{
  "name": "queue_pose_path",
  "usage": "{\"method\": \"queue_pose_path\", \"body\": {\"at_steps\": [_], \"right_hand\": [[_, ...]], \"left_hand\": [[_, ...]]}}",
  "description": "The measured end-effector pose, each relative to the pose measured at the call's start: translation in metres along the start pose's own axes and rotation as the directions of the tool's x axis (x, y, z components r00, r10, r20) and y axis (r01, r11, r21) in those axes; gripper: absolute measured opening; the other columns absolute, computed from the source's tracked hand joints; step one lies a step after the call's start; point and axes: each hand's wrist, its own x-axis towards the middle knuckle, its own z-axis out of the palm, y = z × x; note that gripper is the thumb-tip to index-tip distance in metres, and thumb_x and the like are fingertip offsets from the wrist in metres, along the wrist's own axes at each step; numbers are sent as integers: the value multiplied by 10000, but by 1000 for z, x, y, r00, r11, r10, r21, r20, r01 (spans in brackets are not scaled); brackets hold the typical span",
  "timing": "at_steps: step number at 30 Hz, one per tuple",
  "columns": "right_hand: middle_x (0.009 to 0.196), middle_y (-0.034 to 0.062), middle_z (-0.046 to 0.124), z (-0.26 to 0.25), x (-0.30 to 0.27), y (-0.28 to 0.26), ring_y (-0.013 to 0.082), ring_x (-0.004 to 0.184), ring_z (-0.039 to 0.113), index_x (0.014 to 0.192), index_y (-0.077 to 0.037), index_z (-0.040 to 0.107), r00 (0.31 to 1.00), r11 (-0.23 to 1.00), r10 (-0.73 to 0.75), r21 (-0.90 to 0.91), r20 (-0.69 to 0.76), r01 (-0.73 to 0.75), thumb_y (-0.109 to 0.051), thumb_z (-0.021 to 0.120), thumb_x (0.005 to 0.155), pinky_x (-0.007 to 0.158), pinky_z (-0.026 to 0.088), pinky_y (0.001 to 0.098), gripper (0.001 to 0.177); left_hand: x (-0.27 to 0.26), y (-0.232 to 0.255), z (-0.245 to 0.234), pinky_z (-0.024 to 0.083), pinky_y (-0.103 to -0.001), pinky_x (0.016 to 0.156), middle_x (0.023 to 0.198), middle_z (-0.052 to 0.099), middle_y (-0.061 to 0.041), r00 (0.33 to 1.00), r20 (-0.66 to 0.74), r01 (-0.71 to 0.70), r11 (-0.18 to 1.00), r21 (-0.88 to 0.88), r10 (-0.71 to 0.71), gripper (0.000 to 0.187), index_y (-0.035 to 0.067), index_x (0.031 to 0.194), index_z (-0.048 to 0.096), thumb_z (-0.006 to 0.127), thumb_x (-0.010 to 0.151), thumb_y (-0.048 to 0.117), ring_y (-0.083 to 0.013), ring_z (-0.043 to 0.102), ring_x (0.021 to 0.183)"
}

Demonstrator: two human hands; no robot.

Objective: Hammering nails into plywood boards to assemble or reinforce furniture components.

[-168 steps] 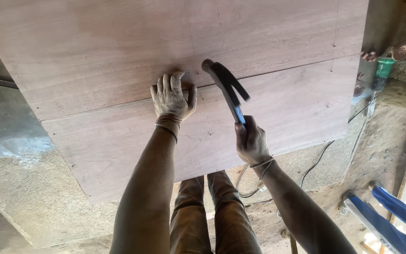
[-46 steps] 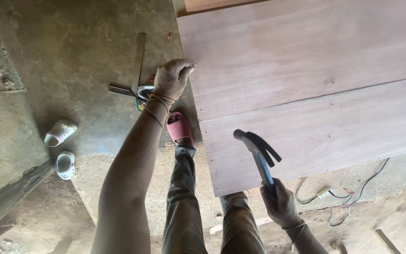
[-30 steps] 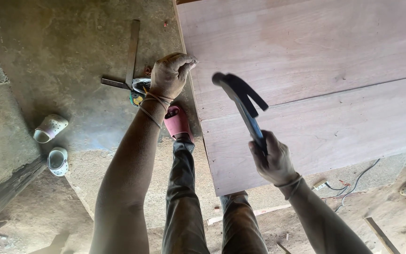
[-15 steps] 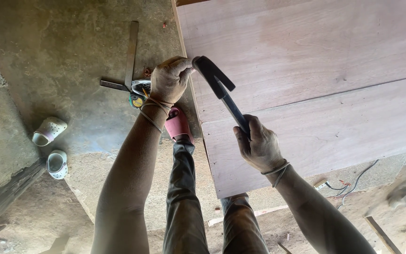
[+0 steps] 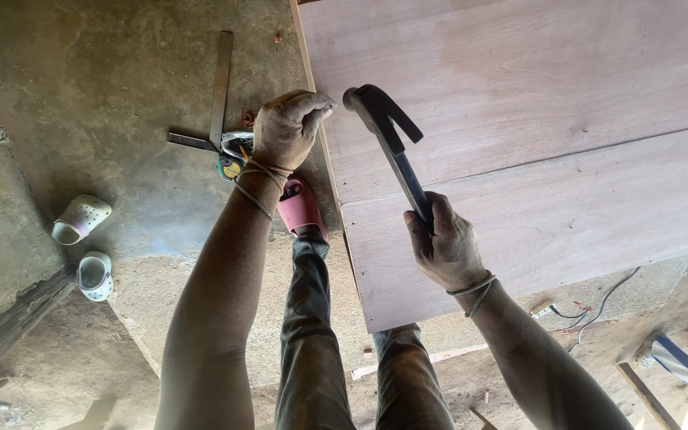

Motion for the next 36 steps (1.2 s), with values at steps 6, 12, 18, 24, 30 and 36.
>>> {"method": "queue_pose_path", "body": {"at_steps": [6, 12, 18, 24, 30, 36], "right_hand": [[609, 12, 557, 1, -2, -1, 118, 487, 592, 1153, -49, 514, 998, 998, 56, 15, 22, -57, -142, 664, 1011, 409, 453, 294, 227], [626, 16, 560, -3, -3, -6, 120, 495, 591, 1159, -49, 518, 1000, 1000, 27, 16, 10, -27, -137, 660, 1013, 418, 453, 296, 222], [622, 10, 558, 0, -5, -2, 111, 495, 590, 1156, -43, 510, 998, 998, 58, 13, 38, -58, -133, 661, 1010, 416, 462, 284, 229], [624, 6, 546, 4, -7, 1, 107, 494, 581, 1140, -48, 511, 998, 999, 39, -12, 40, -39, -142, 665, 1016, 418, 466, 275, 219], [627, 1, 560, 1, -5, -7, 90, 495, 590, 1155, -44, 523, 1000, 1000, -4, 2, 14, 4, -133, 655, 1017, 406, 474, 252, 210], [650, 9, 562, 5, -1, -7, 96, 490, 588, 1143, -35, 514, 997, 997, -81, -11, -7, 81, -114, 643, 1025, 401, 491, 247, 192]], "left_hand": [[-1, 2, -3, 594, -309, 723, 955, 774, -57, 1000, 13, -16, 1000, 8, 16, 45, 115, 986, 780, 772, 945, 129, -208, 754, 839], [-1, 5, -7, 587, -316, 716, 950, 769, -63, 999, 38, -3, 1000, 18, 2, 61, 109, 998, 780, 765, 939, 110, -218, 752, 836], [-4, 3, -1, 597, -307, 720, 957, 774, -59, 1000, 5, -1, 1000, -6, 1, 62, 106, 999, 781, 762, 939, 107, -209, 760, 843], [-5, 5, -1, 610, -296, 725, 971, 777, -61, 1000, -22, 10, 1000, -19, -10, 55, 98, 995, 779, 765, 942, 95, -198, 765, 845], [-6, -1, 3, 608, -300, 712, 972, 776, -55, 998, -47, -30, 999, 15, 31, 61, 99, 986, 772, 795, 936, 124, -206, 765, 838], [-8, 1, 2, 586, -318, 649, 933, 764, -52, 999, -44, -18, 998, 55, 21, 78, 107, 972, 767, 813, 918, 137, -221, 741, 768]]}}
